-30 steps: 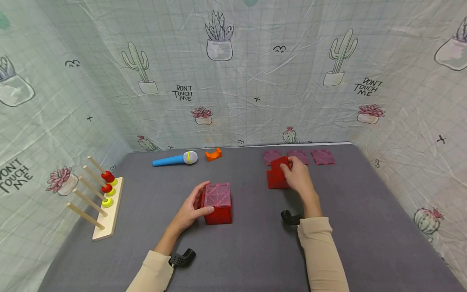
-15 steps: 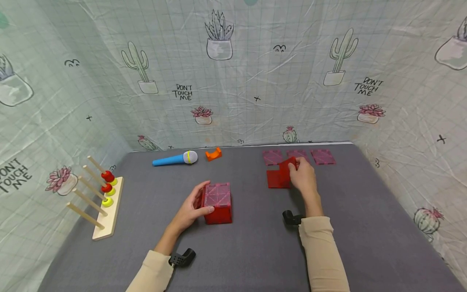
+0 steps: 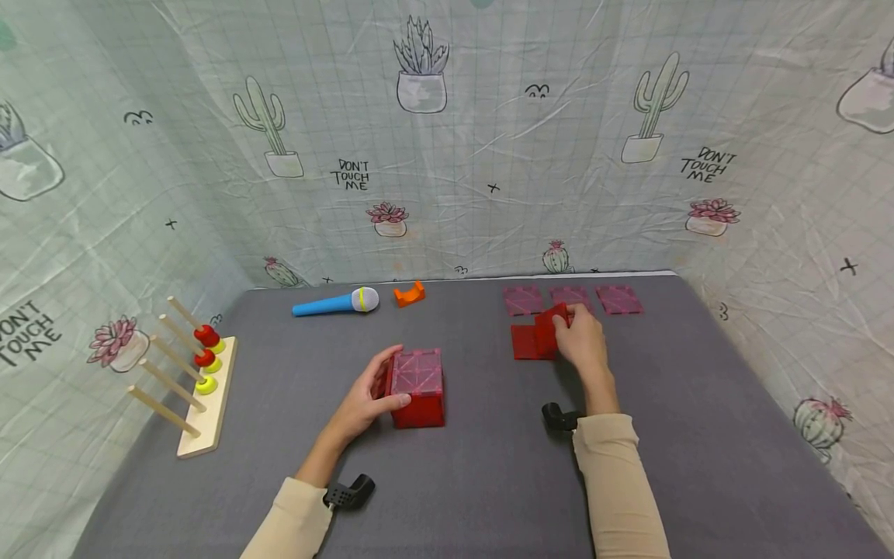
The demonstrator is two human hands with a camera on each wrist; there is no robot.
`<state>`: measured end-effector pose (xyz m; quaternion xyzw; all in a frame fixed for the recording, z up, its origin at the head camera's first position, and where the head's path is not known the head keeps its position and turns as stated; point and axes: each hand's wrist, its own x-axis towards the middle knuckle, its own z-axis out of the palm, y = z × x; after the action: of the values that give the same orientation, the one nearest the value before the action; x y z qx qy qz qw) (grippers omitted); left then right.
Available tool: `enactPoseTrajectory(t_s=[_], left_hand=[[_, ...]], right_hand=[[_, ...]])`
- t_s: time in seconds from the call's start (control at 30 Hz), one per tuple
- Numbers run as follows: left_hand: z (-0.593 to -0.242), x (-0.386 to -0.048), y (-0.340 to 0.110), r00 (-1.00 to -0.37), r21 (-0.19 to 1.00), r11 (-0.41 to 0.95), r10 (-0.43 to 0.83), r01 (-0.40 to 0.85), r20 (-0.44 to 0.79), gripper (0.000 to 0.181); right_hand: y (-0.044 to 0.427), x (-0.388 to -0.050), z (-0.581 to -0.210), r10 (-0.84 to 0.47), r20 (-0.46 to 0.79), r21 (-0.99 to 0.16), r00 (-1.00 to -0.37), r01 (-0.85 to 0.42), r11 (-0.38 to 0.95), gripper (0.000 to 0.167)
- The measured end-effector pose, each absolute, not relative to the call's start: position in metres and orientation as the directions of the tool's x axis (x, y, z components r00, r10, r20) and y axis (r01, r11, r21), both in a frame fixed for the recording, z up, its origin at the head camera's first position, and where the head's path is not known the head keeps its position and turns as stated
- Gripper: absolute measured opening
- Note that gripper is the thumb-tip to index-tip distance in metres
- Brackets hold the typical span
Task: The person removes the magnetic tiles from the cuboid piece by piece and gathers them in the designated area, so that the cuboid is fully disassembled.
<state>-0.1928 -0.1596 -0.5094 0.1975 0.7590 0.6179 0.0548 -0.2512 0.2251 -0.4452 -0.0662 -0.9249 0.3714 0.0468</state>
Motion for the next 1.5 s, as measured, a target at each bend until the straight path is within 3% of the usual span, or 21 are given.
enactPoseTrajectory(t_s=[1.03,1.5], left_hand=[[-0.51,-0.194,-0.16,-0.913,0.961,0.143,0.371,0.236,0.17,0.082],[-0.513,-0.195,-0.161,-0.908,0.96,0.135,0.378,0.246,0.179,0.081]], right_hand=[[0.233,-0.256,-0.455,0.186,-0.038,-0.63,-0.982,0.168,0.758,0.058],[0.248,-0.255,-0.461,0.238,-0.001,-0.689,-0.971,0.173,0.704,0.052]])
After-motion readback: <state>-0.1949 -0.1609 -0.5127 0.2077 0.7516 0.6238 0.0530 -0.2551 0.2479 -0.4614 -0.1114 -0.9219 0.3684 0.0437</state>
